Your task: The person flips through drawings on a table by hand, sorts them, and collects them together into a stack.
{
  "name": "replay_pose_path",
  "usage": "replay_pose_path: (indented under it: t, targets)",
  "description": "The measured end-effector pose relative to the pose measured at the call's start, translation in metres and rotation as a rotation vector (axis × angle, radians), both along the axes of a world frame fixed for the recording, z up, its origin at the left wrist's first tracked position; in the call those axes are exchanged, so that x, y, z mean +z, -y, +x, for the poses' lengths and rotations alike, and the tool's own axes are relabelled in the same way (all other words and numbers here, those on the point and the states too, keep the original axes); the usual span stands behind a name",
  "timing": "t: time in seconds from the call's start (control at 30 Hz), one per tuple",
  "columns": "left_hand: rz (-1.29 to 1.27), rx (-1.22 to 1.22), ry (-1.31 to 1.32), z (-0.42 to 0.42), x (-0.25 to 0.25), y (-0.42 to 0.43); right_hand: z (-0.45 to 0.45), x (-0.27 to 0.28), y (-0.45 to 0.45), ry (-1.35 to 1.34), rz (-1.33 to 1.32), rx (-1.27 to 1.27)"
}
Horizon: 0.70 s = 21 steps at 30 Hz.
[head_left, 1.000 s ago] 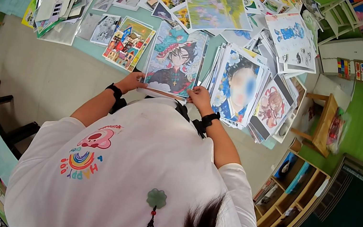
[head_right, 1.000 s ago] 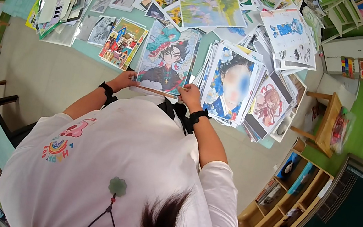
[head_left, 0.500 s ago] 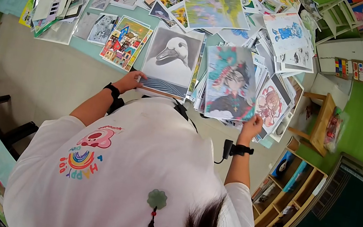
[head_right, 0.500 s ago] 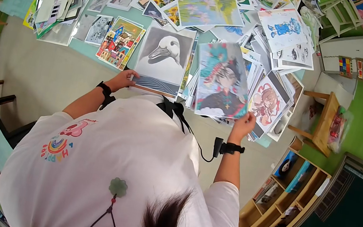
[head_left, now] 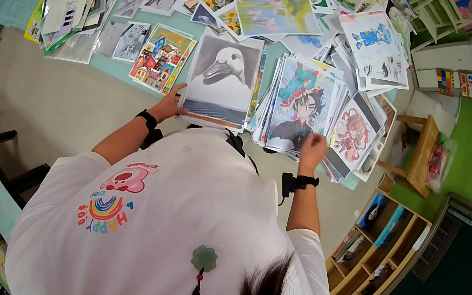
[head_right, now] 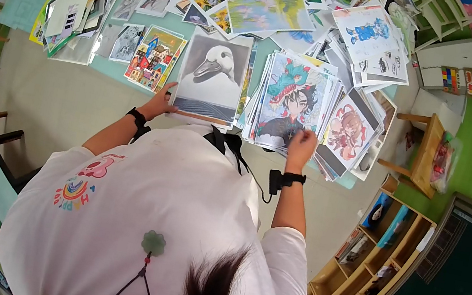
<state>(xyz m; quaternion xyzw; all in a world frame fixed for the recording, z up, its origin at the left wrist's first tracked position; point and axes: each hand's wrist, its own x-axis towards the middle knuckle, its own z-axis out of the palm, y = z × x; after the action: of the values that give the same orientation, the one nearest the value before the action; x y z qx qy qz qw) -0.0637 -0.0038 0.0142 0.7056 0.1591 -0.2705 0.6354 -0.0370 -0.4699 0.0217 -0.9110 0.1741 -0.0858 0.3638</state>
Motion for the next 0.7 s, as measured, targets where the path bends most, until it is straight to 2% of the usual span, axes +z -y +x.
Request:
replay_pose_path:
  t: [0.07,0.2,0.3,0.43,0.57,0.63,0.7]
  targets:
    - [-0.007,0.003,0.019,-0.002,0.001,0.001,0.005,0.014,-0.043,0.135,-0.105,0.143]
    - [0.009,-0.009,0.027,-0.002,-0.003,-0.002,0.018,0.015,-0.097,-0.145,0.225,0.432]
    - [0.009,-0.024,-0.001,-0.003,-0.007,-0.004,0.019,-0.004,-0.126,-0.296,0.285,0.624]
    - [0.03,-0.039,-0.013,-0.004,-0.006,-0.005,0.022,-0.029,-0.143,-0.359,0.225,0.621]
    - [0.01,-0.021,0.011,-0.005,-0.004,-0.004,0.026,-0.046,-0.152,-0.604,0.494,0.499]
    - [0.006,-0.021,0.004,-0.005,0.003,-0.003,0.027,-0.021,-0.158,-0.741,0.615,0.454]
    - [0.004,-0.014,-0.026,-0.004,0.002,-0.003,0.027,-0.024,-0.157,-0.75,0.689,0.475]
